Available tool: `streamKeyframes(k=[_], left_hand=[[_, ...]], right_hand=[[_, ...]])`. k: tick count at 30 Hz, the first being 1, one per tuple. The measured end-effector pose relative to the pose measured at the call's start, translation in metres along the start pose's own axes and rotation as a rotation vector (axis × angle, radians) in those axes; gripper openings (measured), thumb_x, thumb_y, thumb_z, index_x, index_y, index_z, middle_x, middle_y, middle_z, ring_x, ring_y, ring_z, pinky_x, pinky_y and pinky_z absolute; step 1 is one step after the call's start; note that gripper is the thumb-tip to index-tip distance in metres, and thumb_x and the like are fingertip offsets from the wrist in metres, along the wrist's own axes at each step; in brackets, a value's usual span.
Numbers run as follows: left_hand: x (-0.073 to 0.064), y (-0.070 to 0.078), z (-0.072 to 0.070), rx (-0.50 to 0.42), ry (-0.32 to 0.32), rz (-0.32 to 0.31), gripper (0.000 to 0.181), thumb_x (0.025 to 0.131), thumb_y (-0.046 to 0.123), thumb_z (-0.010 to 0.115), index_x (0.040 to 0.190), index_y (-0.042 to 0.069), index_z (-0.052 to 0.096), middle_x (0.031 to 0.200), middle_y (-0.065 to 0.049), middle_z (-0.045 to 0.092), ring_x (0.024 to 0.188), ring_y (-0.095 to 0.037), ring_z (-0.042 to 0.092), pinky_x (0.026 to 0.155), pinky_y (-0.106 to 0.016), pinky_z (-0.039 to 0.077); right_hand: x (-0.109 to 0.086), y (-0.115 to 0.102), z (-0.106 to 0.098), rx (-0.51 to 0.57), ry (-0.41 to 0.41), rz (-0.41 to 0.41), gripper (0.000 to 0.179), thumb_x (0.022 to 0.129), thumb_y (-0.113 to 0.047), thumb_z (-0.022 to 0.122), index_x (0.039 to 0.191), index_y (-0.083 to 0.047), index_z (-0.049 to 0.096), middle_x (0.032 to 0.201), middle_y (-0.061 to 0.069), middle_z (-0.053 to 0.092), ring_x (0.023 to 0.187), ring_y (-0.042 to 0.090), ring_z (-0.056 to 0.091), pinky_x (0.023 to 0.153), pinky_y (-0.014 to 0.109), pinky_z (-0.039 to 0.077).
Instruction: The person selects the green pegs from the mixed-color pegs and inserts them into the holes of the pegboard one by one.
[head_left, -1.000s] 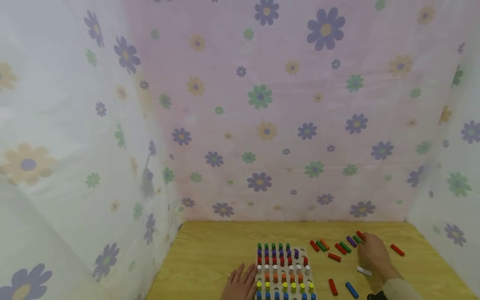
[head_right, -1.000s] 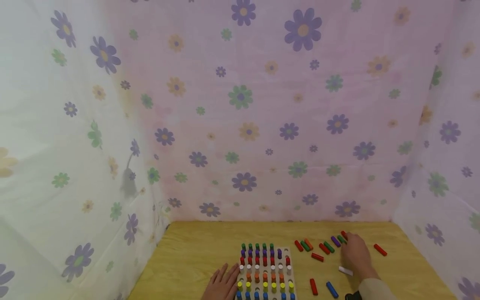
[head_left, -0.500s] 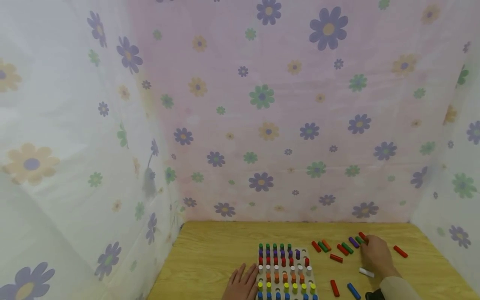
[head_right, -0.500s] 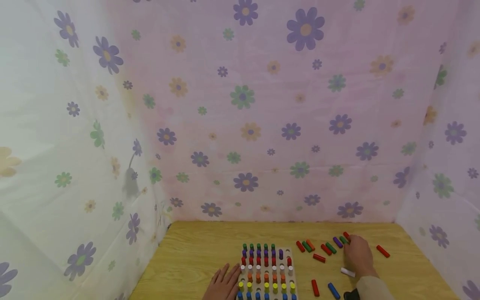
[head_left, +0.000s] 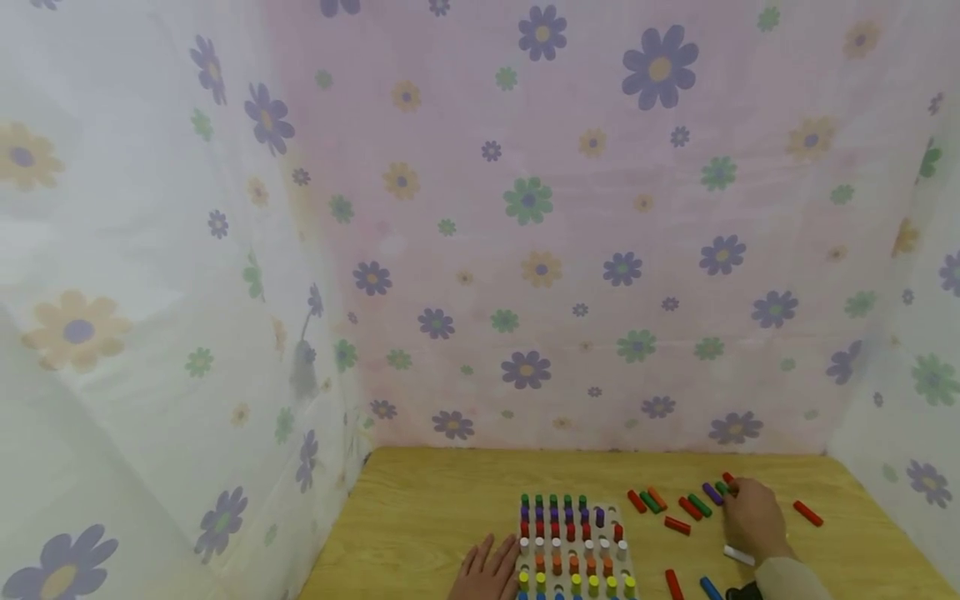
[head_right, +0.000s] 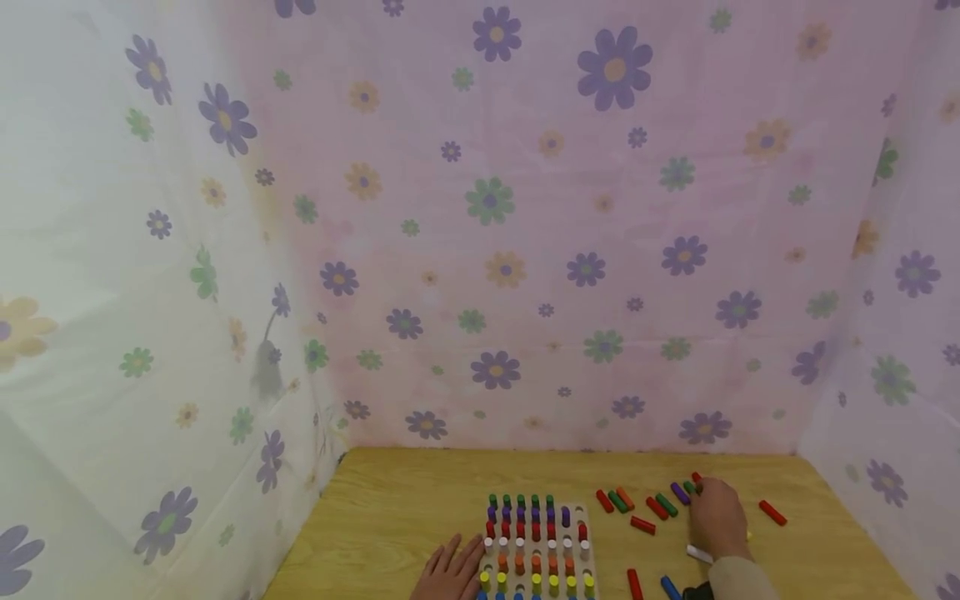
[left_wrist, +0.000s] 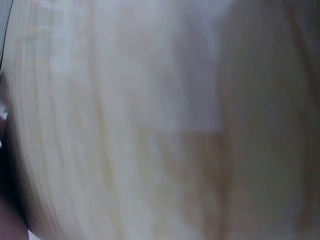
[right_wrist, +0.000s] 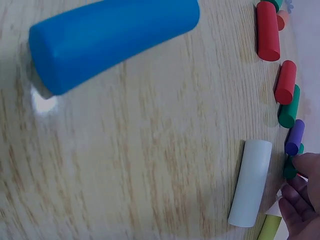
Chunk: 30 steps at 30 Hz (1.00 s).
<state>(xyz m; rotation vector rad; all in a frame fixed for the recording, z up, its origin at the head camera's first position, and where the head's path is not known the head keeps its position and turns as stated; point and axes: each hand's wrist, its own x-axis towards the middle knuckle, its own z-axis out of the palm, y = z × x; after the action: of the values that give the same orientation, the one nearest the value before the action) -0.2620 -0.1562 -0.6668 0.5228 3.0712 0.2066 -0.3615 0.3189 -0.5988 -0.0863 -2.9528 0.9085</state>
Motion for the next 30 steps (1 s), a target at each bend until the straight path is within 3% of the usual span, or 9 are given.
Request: streamKeyframes(k=[5,16,23,30], left_hand=[[0.0001,0.0010,0.0002,0.027,0.005,0.008,0.072,0.106,0.062,0.002,0.158,0.031,0.041,0.160,0.018,0.040,0.147,-0.024,0.040,0.115,-0.049,0.039],[0.0008,-0.0002,0.0049,0.052,0.026,0.000,0.069,0.107,0.061,0.004,0.158,0.033,0.042,0.159,0.020,0.040,0.146,-0.022,0.041,0.115,-0.047,0.039],[0.0010,0.0019,0.0050,0.020,0.008,0.007,0.071,0.107,0.062,0.003,0.158,0.032,0.042,0.160,0.019,0.040,0.147,-0.024,0.040,0.115,-0.050,0.038],[0.0000,0.0008,0.0054,0.056,0.026,0.018,0.068,0.109,0.057,0.006,0.158,0.028,0.042,0.161,0.014,0.040,0.147,-0.027,0.040,0.115,-0.052,0.038]], right_hand=[[-0.0015,-0.0001,-0.0010,-0.008,0.001,-0.001,0.026,0.094,-0.002,0.060,0.109,0.018,0.065,0.103,0.034,0.067,0.090,0.044,0.066,0.075,0.055,0.056],[0.0006,0.0004,0.0003,-0.076,-0.025,-0.076,0.010,0.094,0.002,0.061,0.091,0.011,0.065,0.083,0.017,0.066,0.076,0.028,0.063,0.065,0.047,0.053],[-0.0002,0.0067,0.0001,-0.070,-0.004,-0.122,0.011,0.095,0.004,0.058,0.086,0.007,0.063,0.075,0.009,0.060,0.068,0.022,0.056,0.058,0.039,0.048],[0.0029,0.0065,-0.0041,-0.037,0.145,-0.226,0.007,0.093,0.004,0.062,0.091,0.011,0.064,0.077,0.012,0.063,0.069,0.025,0.059,0.057,0.039,0.048]])
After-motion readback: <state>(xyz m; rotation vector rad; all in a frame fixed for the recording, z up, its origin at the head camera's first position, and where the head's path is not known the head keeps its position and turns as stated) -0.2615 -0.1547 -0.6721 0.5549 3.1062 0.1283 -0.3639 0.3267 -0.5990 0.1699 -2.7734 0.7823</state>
